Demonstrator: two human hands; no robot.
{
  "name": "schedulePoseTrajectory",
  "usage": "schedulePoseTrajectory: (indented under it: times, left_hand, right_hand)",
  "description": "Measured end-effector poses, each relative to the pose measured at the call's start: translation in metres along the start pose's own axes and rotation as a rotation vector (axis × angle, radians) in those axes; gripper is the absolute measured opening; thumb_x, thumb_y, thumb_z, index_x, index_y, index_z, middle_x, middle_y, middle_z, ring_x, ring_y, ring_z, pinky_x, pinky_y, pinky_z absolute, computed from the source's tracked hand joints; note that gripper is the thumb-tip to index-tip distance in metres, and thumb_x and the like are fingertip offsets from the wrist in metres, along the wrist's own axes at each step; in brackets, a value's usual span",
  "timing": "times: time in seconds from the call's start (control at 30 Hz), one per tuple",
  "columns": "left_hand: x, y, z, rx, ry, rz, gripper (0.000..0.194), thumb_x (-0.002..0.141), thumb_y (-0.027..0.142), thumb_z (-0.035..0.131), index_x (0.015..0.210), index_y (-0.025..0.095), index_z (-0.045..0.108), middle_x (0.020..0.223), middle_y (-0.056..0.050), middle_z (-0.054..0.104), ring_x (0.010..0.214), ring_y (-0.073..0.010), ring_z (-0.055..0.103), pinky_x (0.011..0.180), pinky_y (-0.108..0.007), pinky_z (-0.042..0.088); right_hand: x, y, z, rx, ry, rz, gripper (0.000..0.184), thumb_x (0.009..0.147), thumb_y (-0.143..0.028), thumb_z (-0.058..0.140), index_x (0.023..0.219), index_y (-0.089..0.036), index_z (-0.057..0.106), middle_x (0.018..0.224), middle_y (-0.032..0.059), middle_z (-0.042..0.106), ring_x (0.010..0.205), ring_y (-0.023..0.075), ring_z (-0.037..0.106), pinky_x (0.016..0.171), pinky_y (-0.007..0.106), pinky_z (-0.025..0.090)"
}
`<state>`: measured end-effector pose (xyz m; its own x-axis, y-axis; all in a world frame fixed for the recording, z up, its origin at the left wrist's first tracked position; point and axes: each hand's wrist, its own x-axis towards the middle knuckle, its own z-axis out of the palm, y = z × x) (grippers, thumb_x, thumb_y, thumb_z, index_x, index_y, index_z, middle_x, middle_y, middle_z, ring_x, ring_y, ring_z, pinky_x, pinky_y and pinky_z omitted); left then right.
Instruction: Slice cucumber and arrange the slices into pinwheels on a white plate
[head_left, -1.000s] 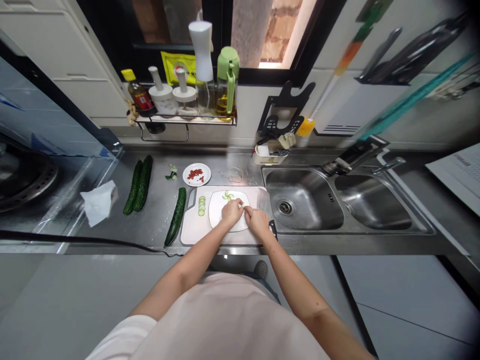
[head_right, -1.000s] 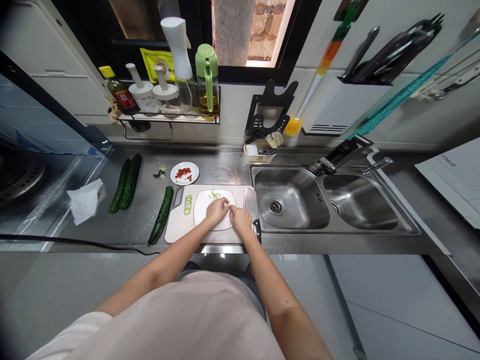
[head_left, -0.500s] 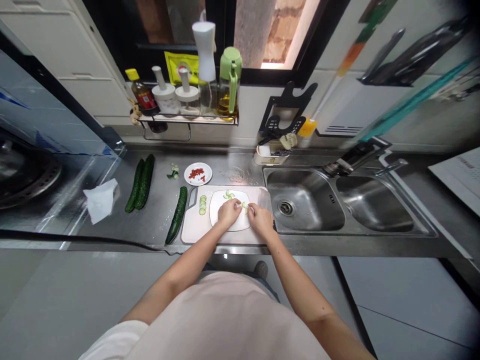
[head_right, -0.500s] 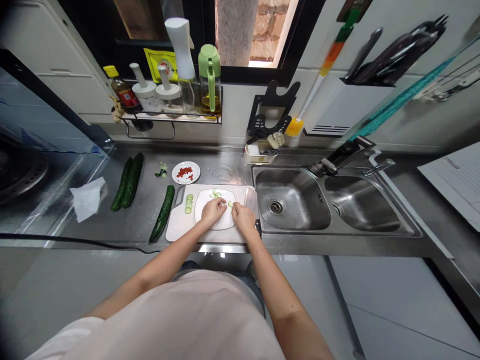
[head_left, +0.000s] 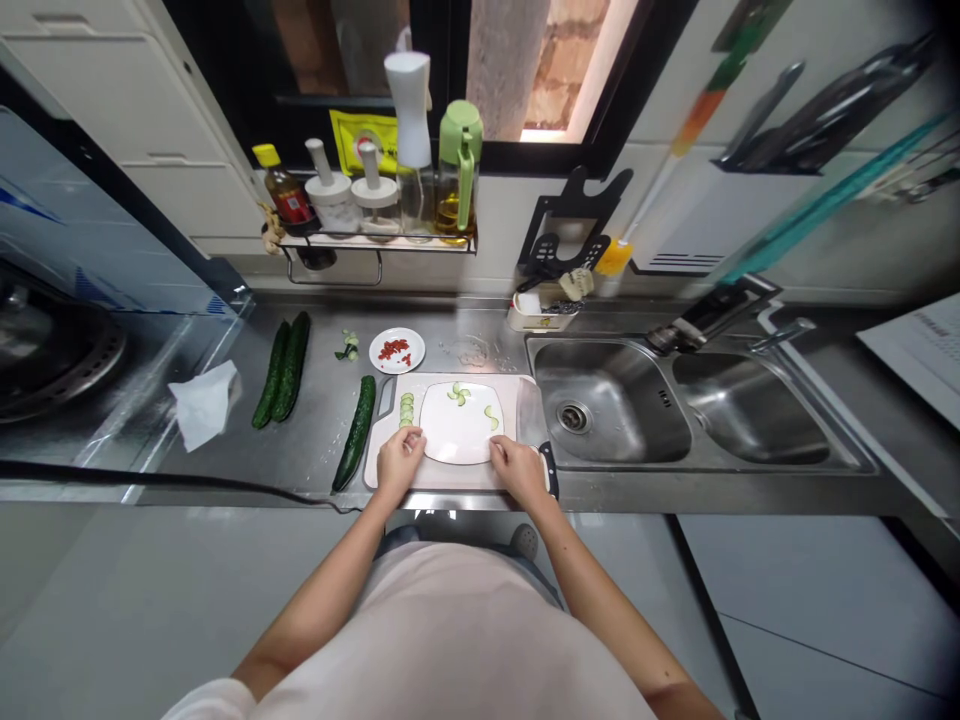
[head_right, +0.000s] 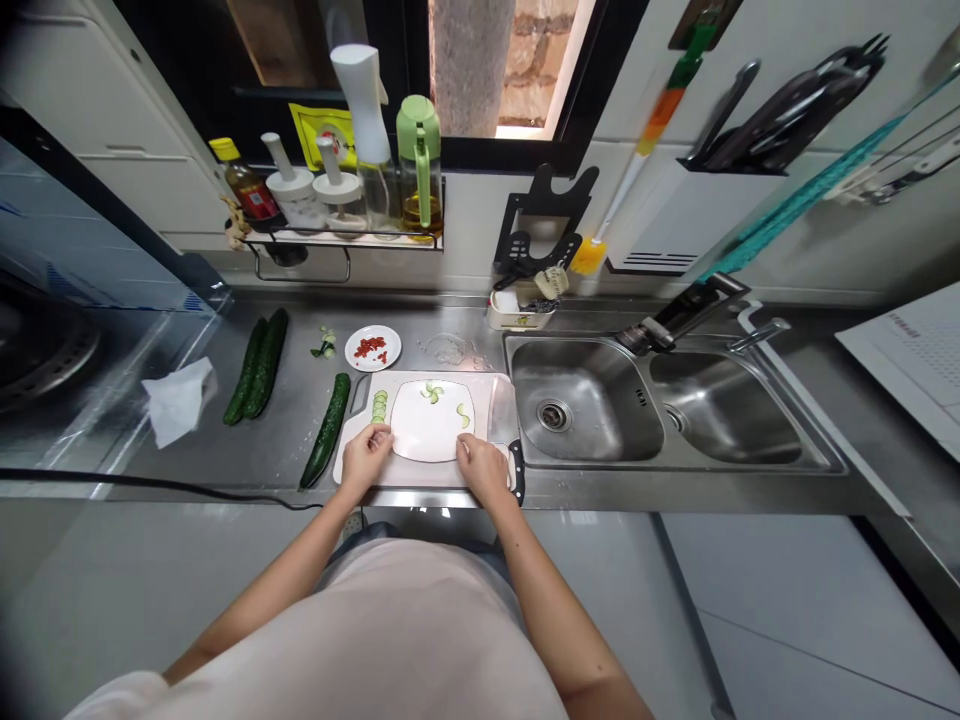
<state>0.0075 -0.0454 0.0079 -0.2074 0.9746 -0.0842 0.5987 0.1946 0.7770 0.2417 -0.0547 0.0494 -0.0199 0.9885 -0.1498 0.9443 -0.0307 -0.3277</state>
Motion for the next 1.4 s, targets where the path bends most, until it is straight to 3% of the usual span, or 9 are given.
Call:
schedulePoseTrajectory:
  times: [0.33, 0.53, 0.9, 1.1, 1.4]
  left_hand:
    - [0.017, -0.014, -0.022, 0.223, 0.123, -0.133, 0.025, 0.081, 0.031, 0.056, 0.102, 0.022, 0.066, 0.081, -0.003, 0.067, 0.078, -0.0188, 0.062, 0.07, -0.026, 0.042]
    - [0.021, -0.01, -0.016, 0.36, 0.092, -0.149, 0.028, 0.084, 0.035, 0.054, 0.107, 0.022, 0.064, 0.091, -0.007, 0.067, 0.086, -0.0224, 0.062, 0.07, -0.028, 0.041]
    - [0.03, -0.008, -0.009, 0.422, 0.052, -0.169, 0.031, 0.085, 0.042, 0.054, 0.104, 0.02, 0.063, 0.097, -0.009, 0.067, 0.086, -0.0242, 0.062, 0.069, -0.029, 0.04]
    - [0.029, -0.005, -0.005, 0.391, 0.071, -0.178, 0.026, 0.084, 0.037, 0.055, 0.102, 0.021, 0.063, 0.103, -0.009, 0.066, 0.089, -0.0235, 0.062, 0.07, -0.029, 0.04]
    - [0.029, -0.007, -0.002, 0.163, 0.142, -0.218, 0.011, 0.08, 0.027, 0.057, 0.089, 0.022, 0.062, 0.088, -0.003, 0.069, 0.08, -0.0179, 0.062, 0.068, -0.025, 0.04]
  right_hand:
    - [0.001, -0.006, 0.0, 0.049, -0.04, -0.008, 0.033, 0.093, -0.035, 0.041, 0.107, -0.026, 0.069, 0.082, 0.003, 0.071, 0.082, 0.0173, 0.062, 0.062, 0.023, 0.03]
    - [-0.002, -0.006, 0.003, 0.081, -0.028, -0.022, 0.034, 0.093, -0.036, 0.04, 0.107, -0.026, 0.069, 0.083, 0.0031, 0.071, 0.08, 0.0174, 0.062, 0.063, 0.023, 0.031]
    - [-0.004, -0.005, 0.009, 0.119, -0.019, -0.042, 0.035, 0.094, -0.037, 0.039, 0.106, -0.024, 0.069, 0.085, 0.0036, 0.072, 0.081, 0.0185, 0.064, 0.066, 0.024, 0.035]
    - [-0.003, -0.007, 0.011, 0.123, -0.027, -0.053, 0.034, 0.093, -0.036, 0.039, 0.107, -0.025, 0.069, 0.087, 0.0035, 0.073, 0.082, 0.0178, 0.064, 0.067, 0.023, 0.036]
    - [-0.005, -0.008, 0.01, 0.139, -0.017, -0.053, 0.034, 0.093, -0.036, 0.039, 0.106, -0.025, 0.069, 0.086, 0.0035, 0.072, 0.081, 0.0188, 0.064, 0.066, 0.024, 0.036]
